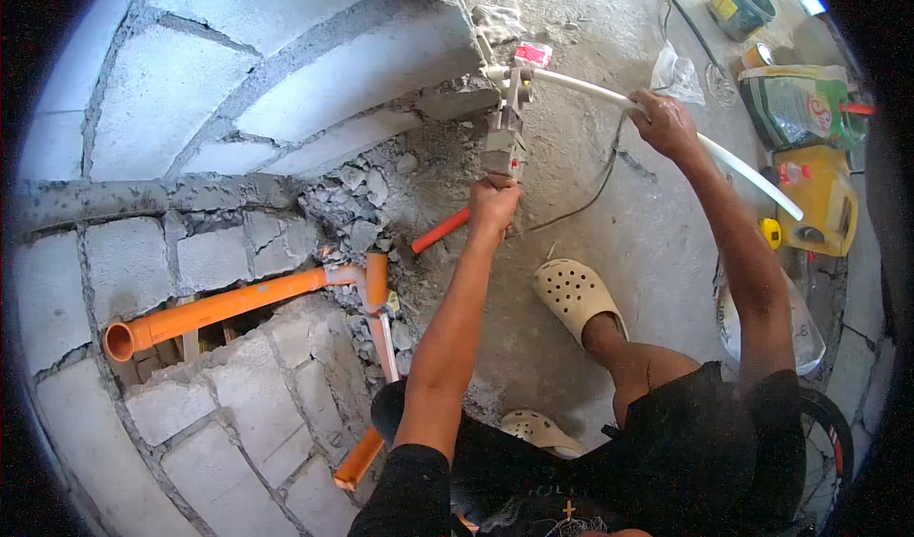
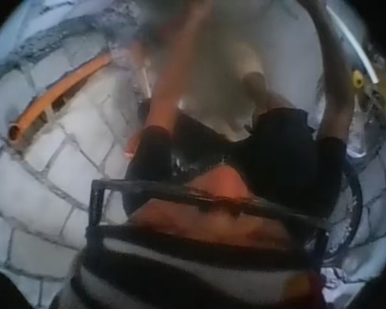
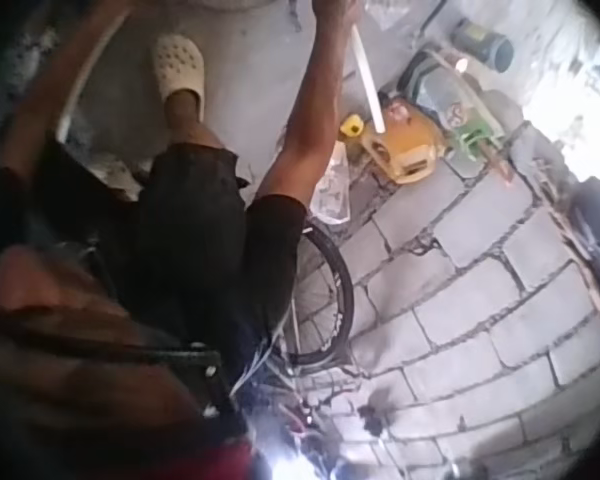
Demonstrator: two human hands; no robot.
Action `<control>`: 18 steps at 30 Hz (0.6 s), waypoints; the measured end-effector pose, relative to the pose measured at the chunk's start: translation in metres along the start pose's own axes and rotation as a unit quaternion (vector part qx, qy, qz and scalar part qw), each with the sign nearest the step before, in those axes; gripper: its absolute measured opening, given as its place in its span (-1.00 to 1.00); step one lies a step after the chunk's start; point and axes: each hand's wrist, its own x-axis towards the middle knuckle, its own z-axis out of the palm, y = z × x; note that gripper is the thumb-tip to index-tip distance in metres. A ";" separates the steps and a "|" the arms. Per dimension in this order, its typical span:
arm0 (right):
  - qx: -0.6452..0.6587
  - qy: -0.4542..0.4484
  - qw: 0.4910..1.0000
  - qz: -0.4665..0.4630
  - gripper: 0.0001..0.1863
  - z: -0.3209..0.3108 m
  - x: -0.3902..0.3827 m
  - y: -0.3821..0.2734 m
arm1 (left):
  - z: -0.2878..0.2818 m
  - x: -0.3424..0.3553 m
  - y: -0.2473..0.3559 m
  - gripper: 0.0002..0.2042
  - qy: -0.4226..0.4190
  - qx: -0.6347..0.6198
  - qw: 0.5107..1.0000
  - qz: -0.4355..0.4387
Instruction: Connecting and installing plumbing pipes into a construction wall and floor.
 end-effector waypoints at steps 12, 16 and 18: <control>-0.051 -0.006 0.998 -0.027 -0.75 -0.023 0.016 -0.002 | 0.004 0.006 -0.006 -0.81 0.017 -0.050 0.999 -0.001; -0.056 0.007 0.998 -0.028 -0.78 -0.024 0.014 -0.008 | 0.000 0.019 -0.015 -0.79 -0.007 -0.039 0.999 -0.013; -0.060 0.006 0.998 -0.025 -0.78 -0.024 0.012 -0.010 | -0.001 0.022 -0.016 -0.78 -0.013 -0.027 0.999 -0.042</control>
